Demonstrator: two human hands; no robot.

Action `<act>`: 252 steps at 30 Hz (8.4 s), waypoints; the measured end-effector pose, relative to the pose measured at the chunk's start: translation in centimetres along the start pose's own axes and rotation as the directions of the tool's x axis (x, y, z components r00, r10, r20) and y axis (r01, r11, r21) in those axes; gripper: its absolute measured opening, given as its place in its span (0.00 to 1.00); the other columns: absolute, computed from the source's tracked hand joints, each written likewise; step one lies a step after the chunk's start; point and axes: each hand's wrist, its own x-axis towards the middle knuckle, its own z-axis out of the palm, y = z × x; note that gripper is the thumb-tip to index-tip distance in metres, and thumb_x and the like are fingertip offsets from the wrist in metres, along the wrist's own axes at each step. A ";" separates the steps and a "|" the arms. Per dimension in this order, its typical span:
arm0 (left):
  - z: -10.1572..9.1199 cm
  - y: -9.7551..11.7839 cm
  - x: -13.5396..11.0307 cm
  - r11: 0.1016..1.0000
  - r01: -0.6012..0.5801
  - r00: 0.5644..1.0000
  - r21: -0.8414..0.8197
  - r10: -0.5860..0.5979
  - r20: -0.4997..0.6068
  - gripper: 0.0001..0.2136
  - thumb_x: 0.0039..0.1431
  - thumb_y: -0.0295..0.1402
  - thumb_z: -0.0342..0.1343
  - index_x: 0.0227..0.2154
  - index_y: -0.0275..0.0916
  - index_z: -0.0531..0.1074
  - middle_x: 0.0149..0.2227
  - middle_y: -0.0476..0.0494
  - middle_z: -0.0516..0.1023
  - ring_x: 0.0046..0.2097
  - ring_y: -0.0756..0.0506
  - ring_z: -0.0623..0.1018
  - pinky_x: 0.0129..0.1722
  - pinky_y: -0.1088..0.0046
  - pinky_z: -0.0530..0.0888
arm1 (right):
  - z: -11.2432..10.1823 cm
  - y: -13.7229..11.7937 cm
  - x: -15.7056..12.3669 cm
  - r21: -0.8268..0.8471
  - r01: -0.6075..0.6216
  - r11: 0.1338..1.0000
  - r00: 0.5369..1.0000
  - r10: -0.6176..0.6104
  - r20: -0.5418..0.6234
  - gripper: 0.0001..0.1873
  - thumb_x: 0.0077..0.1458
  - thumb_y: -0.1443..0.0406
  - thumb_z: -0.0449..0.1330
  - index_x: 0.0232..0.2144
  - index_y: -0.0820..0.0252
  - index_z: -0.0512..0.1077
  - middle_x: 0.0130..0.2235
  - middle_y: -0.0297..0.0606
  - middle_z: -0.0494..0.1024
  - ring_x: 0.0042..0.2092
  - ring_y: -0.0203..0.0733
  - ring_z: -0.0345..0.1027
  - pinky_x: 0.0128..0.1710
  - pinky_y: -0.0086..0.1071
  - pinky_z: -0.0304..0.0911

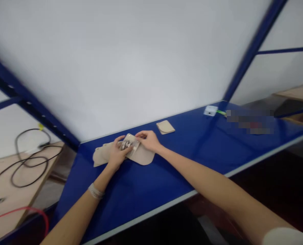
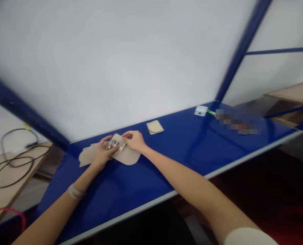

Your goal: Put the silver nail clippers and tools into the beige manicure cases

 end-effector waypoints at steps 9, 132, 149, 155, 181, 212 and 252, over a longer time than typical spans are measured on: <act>-0.3 -1.2 0.5 0.997 -0.063 0.998 0.053 0.063 0.014 0.32 0.43 0.36 0.66 0.53 0.40 0.63 0.38 0.43 0.75 0.36 0.47 0.76 0.34 0.73 0.73 | 0.4 1.4 -0.2 0.049 -0.014 0.999 0.997 0.010 0.081 0.11 0.48 0.63 0.63 0.35 0.62 0.79 0.33 0.39 0.81 0.34 0.37 0.72 0.37 0.30 0.65; -0.3 -1.2 0.3 0.931 -0.141 0.990 0.338 0.143 0.019 0.30 0.42 0.38 0.67 0.51 0.42 0.67 0.33 0.48 0.74 0.34 0.48 0.74 0.35 0.72 0.72 | -1.0 1.7 0.7 0.092 -0.074 0.993 0.933 0.036 0.359 0.10 0.42 0.63 0.68 0.31 0.58 0.81 0.33 0.37 0.82 0.38 0.43 0.75 0.39 0.31 0.67; -0.5 -1.0 0.5 0.916 -0.097 0.995 0.390 0.086 0.043 0.31 0.42 0.41 0.67 0.51 0.41 0.66 0.31 0.48 0.75 0.30 0.49 0.73 0.31 0.73 0.69 | -1.1 1.2 0.7 0.010 -0.080 0.997 0.925 0.071 0.372 0.12 0.41 0.65 0.69 0.33 0.59 0.81 0.33 0.36 0.83 0.38 0.43 0.76 0.38 0.29 0.68; -0.4 -1.0 0.4 0.902 -0.146 0.989 0.406 0.128 0.071 0.29 0.44 0.39 0.66 0.51 0.41 0.66 0.33 0.47 0.76 0.34 0.48 0.75 0.35 0.70 0.71 | -1.1 1.1 0.6 0.063 -0.116 0.991 0.910 0.080 0.407 0.12 0.42 0.67 0.67 0.34 0.61 0.80 0.33 0.37 0.82 0.38 0.41 0.75 0.38 0.28 0.67; -0.7 -0.9 0.6 0.876 -0.179 0.982 0.449 0.136 0.128 0.27 0.47 0.34 0.63 0.52 0.41 0.65 0.37 0.46 0.76 0.38 0.46 0.76 0.40 0.66 0.72 | -1.2 1.0 0.7 0.036 -0.157 0.987 0.897 0.127 0.423 0.10 0.47 0.68 0.64 0.35 0.60 0.80 0.35 0.38 0.82 0.39 0.41 0.75 0.38 0.27 0.68; -0.5 -0.5 0.6 0.870 -0.172 0.984 0.462 0.133 0.116 0.27 0.46 0.34 0.63 0.51 0.42 0.66 0.38 0.46 0.75 0.39 0.45 0.75 0.42 0.66 0.72 | -0.9 2.1 1.2 0.114 -0.134 0.984 0.924 0.083 0.372 0.09 0.46 0.68 0.64 0.33 0.60 0.79 0.33 0.38 0.81 0.35 0.38 0.73 0.33 0.27 0.66; -0.6 -0.7 0.5 0.868 -0.189 0.982 0.460 0.152 0.115 0.26 0.46 0.34 0.63 0.51 0.41 0.66 0.40 0.45 0.75 0.39 0.46 0.74 0.42 0.67 0.71 | -1.2 2.1 1.3 0.112 -0.114 0.987 0.916 0.061 0.396 0.09 0.48 0.68 0.62 0.34 0.63 0.79 0.29 0.38 0.80 0.30 0.36 0.70 0.32 0.28 0.66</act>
